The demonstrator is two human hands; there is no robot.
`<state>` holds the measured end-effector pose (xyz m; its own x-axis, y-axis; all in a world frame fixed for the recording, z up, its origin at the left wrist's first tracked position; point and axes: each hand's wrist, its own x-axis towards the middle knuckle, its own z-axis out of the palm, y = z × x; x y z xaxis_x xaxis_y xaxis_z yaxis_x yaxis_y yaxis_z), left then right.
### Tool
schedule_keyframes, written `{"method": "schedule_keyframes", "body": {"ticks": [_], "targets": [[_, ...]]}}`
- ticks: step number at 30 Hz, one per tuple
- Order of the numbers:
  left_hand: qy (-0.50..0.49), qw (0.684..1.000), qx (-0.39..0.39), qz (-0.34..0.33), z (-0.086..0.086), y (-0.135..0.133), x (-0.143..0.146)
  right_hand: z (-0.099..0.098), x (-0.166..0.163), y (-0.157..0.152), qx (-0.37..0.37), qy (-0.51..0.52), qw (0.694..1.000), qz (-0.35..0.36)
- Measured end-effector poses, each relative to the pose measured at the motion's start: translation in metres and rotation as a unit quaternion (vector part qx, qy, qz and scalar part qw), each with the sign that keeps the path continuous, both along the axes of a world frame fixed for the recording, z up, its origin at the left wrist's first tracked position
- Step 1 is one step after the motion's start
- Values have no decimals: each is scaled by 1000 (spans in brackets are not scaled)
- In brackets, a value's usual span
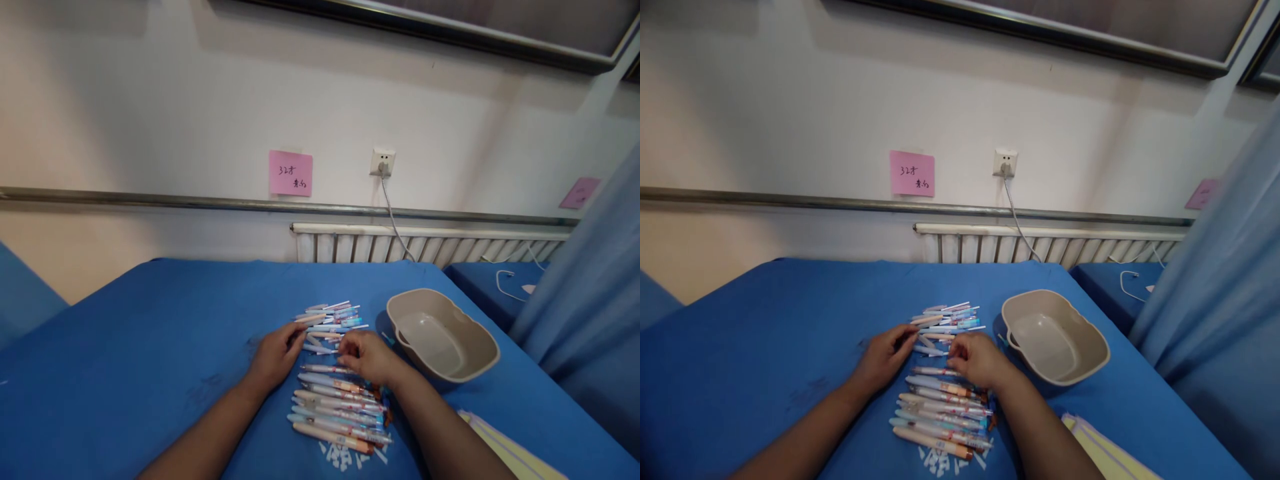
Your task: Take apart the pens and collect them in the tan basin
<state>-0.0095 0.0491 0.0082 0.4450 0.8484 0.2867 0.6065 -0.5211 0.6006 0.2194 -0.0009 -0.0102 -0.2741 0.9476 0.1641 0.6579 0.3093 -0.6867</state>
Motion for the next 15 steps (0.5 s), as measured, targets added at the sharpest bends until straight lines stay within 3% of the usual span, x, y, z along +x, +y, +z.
{"method": "schedule_keyframes", "body": {"ticks": [5, 9, 12, 15], "targets": [[-20, 995, -93, -12, 2, 2, 0, 9, -7, -8, 29, -62, 996, 64], [-75, 991, -107, 4, 0, 5, -1, 12, -9, -9, 44, -78, 993, 72], [-84, 991, -101, 24, -1, 5, -1, 6, -7, -6, 11, -33, 998, 56], [-69, 993, -97, -7, 1, 2, 0, -5, -4, 0, -38, 57, 997, 25]]}}
